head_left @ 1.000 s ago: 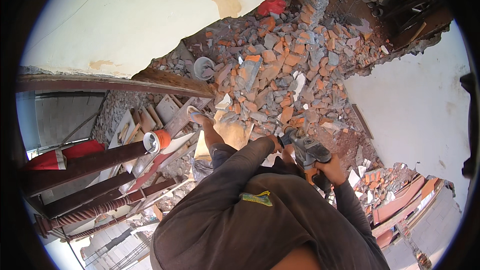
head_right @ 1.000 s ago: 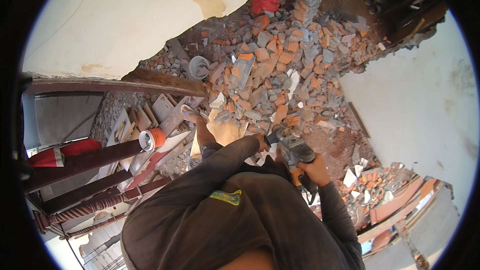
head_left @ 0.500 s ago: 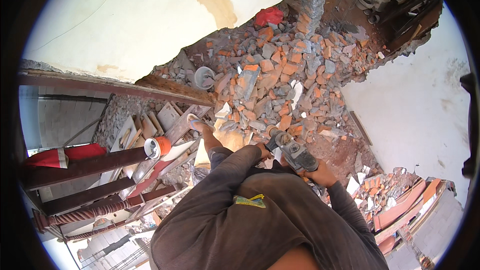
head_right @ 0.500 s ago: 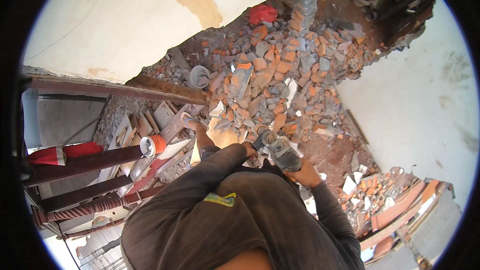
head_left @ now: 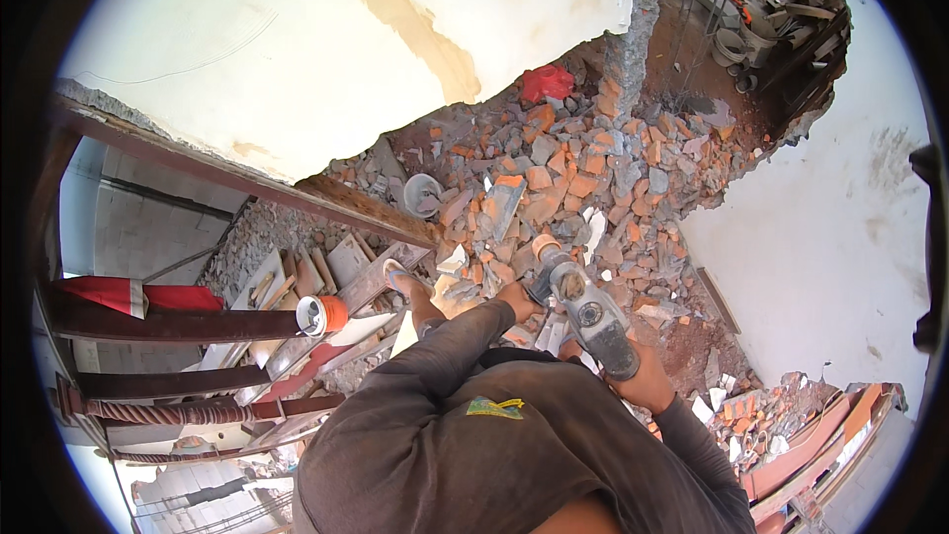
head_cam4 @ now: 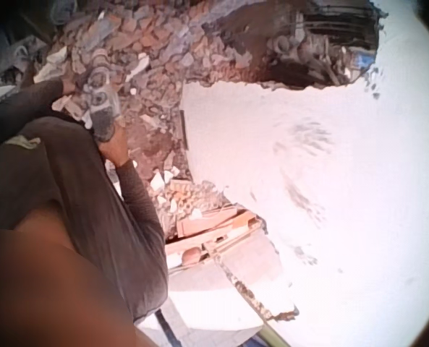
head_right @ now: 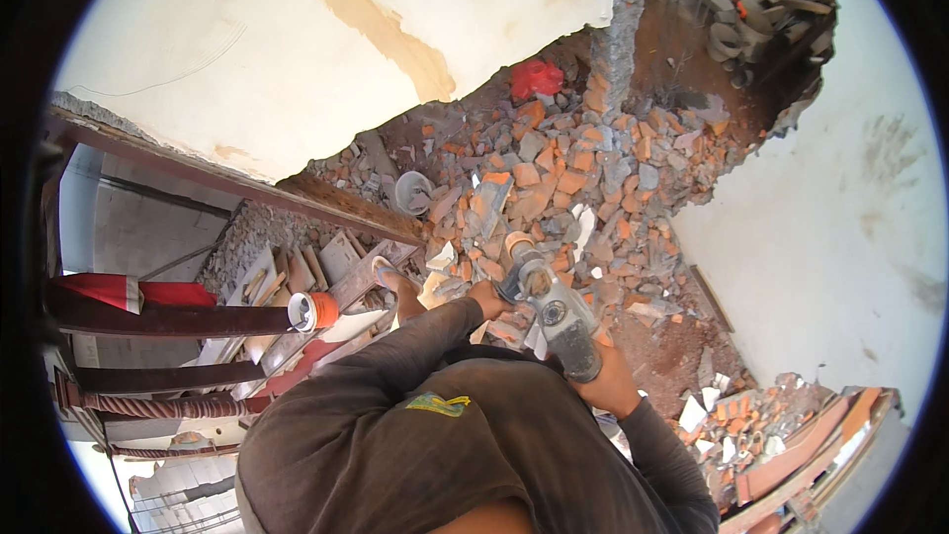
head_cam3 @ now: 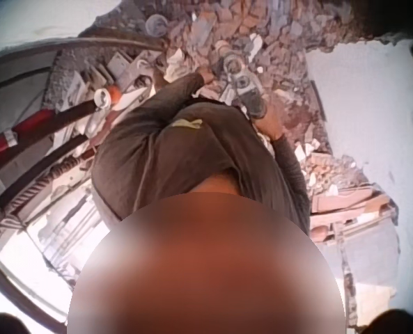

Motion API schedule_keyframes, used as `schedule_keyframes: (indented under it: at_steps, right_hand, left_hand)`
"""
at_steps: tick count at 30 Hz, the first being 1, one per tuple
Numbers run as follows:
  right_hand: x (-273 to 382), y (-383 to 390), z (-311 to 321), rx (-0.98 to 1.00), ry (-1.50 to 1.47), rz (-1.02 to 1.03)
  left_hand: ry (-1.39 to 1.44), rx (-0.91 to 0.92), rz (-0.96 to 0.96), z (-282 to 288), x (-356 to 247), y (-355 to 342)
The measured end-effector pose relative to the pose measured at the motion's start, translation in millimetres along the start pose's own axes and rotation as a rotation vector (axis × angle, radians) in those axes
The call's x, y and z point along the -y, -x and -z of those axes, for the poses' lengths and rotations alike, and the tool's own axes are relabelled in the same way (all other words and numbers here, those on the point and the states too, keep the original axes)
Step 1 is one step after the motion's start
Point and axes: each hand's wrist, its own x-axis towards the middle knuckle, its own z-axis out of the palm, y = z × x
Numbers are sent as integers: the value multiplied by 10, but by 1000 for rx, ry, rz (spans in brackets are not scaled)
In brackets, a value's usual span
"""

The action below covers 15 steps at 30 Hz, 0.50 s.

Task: The person uses a rotary hammer to break a wall, repeatedly striking the surface to remove plaster and brick. Debris falls to the floor as the opening expands.

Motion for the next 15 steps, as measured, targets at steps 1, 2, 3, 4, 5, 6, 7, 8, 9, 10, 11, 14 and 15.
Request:
schedule_keyframes:
  at_steps: [1, 2, 3, 4, 5, 6, 7, 8, 9, 10, 11, 14, 15]
  right_hand:
    - [82, 22, 37, -1, 19, 37]
    - [175, 27, 67, -7, 28, 91]
    - [272, -1, 92, -17, 96, 137]
    - [374, -43, 111, -27, 152, 195]
    - [481, -86, 122, -35, 206, 237]
    - [588, -139, 125, -55, 243, 301]
    - [694, -191, 119, -71, 279, 352]
    - [796, -241, 94, -84, 315, 402]
    - [892, -295, 74, -58, 376, 434]
    - [981, -346, 46, -57, 438, 472]
    - [1067, -368, 50, -26, 493, 494]
    - [1290, -455, -47, 5, 607, 565]
    - [1345, -479, -78, 9, 628, 577]
  left_hand:
    - [32, 5, -24, 113, -129, 23]
    - [24, -93, -152, 218, -243, 60]
    - [27, -186, -264, 327, -346, 90]
    - [33, -241, -318, 428, -426, 130]
    - [51, -291, -402, 545, -493, 159]
    - [70, -309, -434, 679, -553, 168]
    - [91, -328, -463, 789, -589, 190]
    - [140, -432, -550, 867, -609, 217]
    - [192, -540, -641, 935, -622, 231]
    - [249, -633, -740, 998, -615, 249]
    - [277, -677, -673, 1065, -613, 246]
    - [484, -670, -533, 1231, -583, 225]
    - [635, -622, -489, 1288, -612, 173]
